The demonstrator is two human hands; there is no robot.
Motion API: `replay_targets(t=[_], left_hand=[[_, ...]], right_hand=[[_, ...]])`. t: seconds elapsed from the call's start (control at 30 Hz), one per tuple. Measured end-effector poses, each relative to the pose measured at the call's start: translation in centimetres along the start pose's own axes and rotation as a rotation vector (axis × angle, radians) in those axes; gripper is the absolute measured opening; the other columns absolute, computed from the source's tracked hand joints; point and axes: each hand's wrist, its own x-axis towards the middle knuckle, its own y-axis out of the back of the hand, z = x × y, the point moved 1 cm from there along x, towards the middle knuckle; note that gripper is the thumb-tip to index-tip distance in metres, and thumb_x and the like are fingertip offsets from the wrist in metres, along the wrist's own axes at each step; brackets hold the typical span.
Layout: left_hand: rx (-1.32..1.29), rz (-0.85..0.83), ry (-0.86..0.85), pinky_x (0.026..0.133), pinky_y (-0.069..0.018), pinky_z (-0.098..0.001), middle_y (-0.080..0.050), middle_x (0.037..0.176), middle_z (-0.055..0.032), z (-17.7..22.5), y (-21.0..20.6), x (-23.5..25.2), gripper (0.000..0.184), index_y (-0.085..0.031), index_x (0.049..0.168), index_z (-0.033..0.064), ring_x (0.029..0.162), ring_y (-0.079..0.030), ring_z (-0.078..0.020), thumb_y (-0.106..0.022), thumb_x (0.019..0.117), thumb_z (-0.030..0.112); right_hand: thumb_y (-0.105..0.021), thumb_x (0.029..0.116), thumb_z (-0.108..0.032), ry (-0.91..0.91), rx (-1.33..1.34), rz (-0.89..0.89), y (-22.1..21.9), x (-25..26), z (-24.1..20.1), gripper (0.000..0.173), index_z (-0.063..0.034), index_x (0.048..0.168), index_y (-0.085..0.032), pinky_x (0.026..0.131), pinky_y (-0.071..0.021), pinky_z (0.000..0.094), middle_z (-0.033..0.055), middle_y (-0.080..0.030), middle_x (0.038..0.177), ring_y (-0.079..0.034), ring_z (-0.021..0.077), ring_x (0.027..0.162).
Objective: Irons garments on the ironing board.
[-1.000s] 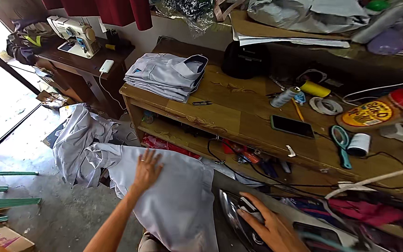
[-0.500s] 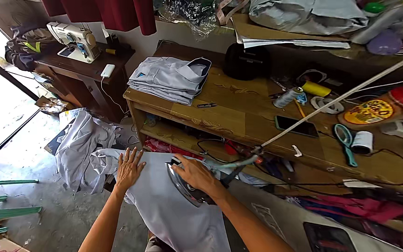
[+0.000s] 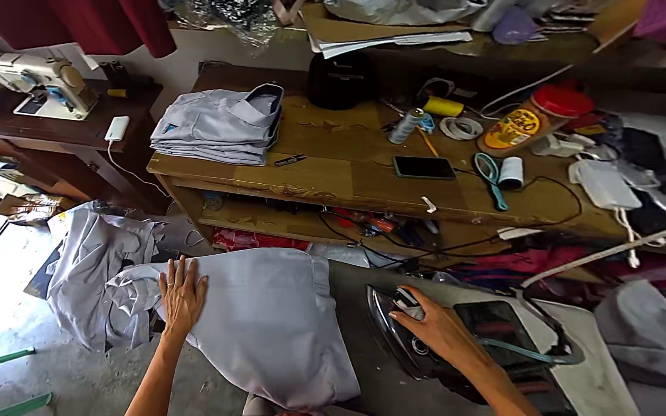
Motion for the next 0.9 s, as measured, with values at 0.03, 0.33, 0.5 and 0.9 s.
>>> replay_targets(t=[0.03, 0.33, 0.5, 0.9], left_hand=[[-0.028, 0.025, 0.014, 0.121, -0.0186, -0.068, -0.045, 0.157, -0.0223, 1.3, 0.3, -0.4, 0.064, -0.061, 0.144, 0.0089, 0.15, -0.033, -0.0473, -0.038, 0.1029, 0.053], [-0.488, -0.26, -0.398, 0.101, -0.0539, -0.0511, -0.072, 0.121, -0.0138, 23.8, 0.6, -10.4, 0.057, -0.07, 0.129, 0.0091, 0.117, -0.067, -0.0319, -0.071, 0.0899, 0.05], [-0.489, -0.407, -0.531, 0.083, -0.0612, -0.047, -0.075, 0.103, -0.0112, 27.6, -2.5, -14.5, 0.016, -0.078, 0.101, 0.0108, 0.101, -0.072, -0.0283, -0.065, 0.0922, 0.017], [-1.65, -0.763, -0.015, 0.085, -0.0539, -0.0239, -0.071, 0.104, 0.0021, 22.1, 5.7, -7.9, 0.018, -0.07, 0.116, 0.0092, 0.093, -0.065, -0.004, -0.06, 0.1026, 0.018]], right_hand=[[-0.079, 0.0884, -0.036, -0.031, -0.003, 0.018, 0.2, -0.2, 0.8, 0.065, -0.0091, 0.144, -0.057, 0.084, -0.0506, 0.0696, 0.0302, -0.071, 0.106, -0.069, 0.0509, 0.096], [-0.072, 0.0865, -0.048, 0.226, -0.036, 0.354, 0.7, -0.2, 1.3, 0.069, -0.006, 0.139, -0.061, 0.088, -0.053, 0.0629, 0.029, -0.065, 0.118, -0.064, 0.0484, 0.107], [-0.053, 0.1002, -0.022, 0.371, 0.224, 0.312, 0.4, -2.0, -3.5, 0.033, -0.0049, 0.122, -0.071, 0.074, -0.0608, 0.0413, 0.0123, -0.072, 0.097, -0.071, 0.0235, 0.081], [-0.06, 0.1001, -0.009, -0.205, 0.837, -0.432, -12.8, 0.8, -10.2, 0.02, 0.0038, 0.114, -0.064, 0.059, -0.0628, 0.0377, 0.0141, -0.072, 0.081, -0.071, 0.0213, 0.06]])
